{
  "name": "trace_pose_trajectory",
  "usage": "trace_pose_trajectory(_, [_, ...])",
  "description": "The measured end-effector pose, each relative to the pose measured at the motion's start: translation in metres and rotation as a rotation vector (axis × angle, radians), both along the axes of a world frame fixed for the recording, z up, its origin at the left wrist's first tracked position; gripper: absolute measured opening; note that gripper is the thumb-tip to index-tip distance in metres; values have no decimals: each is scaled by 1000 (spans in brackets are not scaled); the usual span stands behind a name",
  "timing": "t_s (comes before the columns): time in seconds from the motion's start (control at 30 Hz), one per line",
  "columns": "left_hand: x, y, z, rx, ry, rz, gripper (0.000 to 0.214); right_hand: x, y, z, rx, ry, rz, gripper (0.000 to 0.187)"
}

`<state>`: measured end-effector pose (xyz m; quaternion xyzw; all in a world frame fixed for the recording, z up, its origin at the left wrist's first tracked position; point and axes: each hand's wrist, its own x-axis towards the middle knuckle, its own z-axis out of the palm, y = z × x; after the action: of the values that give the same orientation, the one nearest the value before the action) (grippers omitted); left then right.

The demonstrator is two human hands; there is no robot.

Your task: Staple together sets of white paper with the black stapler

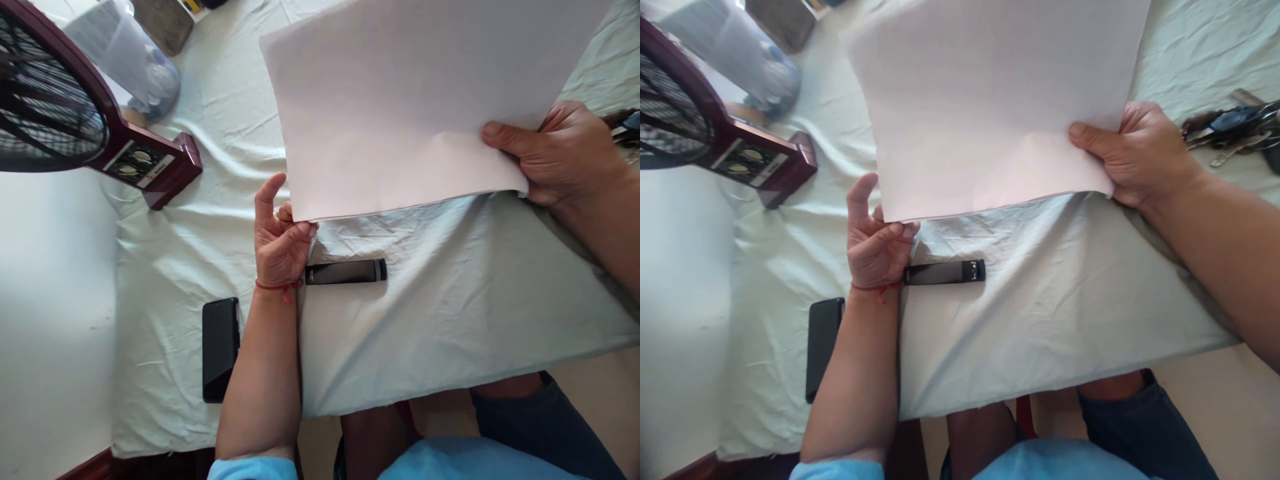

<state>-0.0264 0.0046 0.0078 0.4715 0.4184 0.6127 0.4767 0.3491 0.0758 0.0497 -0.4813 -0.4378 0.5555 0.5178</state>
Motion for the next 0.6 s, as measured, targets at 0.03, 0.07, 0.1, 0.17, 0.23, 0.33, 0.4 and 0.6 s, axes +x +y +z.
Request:
trace_pose_trajectory(0.03, [0,0,0,1,1,10,77,0,0,-1,2,1,3,18])
trace_pose_trajectory(0.07, [0,0,-1,2,1,21,75,1,1,-1,2,-1,5,17])
trace_pose_trajectory(0.1, [1,1,-1,3,-2,34,72,1,1,-1,2,-5,9,17])
trace_pose_trajectory(0.17, [3,2,-2,5,-19,62,64,1,1,-1,2,-20,9,16])
trace_pose_trajectory(0.23, [6,5,-2,3,-45,90,52,0,0,0,-6,-33,-4,14])
trace_pose_trajectory(0.33, [10,7,-1,-15,-46,114,37,-2,-1,2,-31,-44,-22,13])
trace_pose_trajectory(0.4, [12,7,-1,-29,-24,122,33,-3,-1,3,-49,-47,-23,13])
trace_pose_trajectory(0.6, [15,5,2,4,-10,142,33,-1,0,5,-69,-86,-2,13])
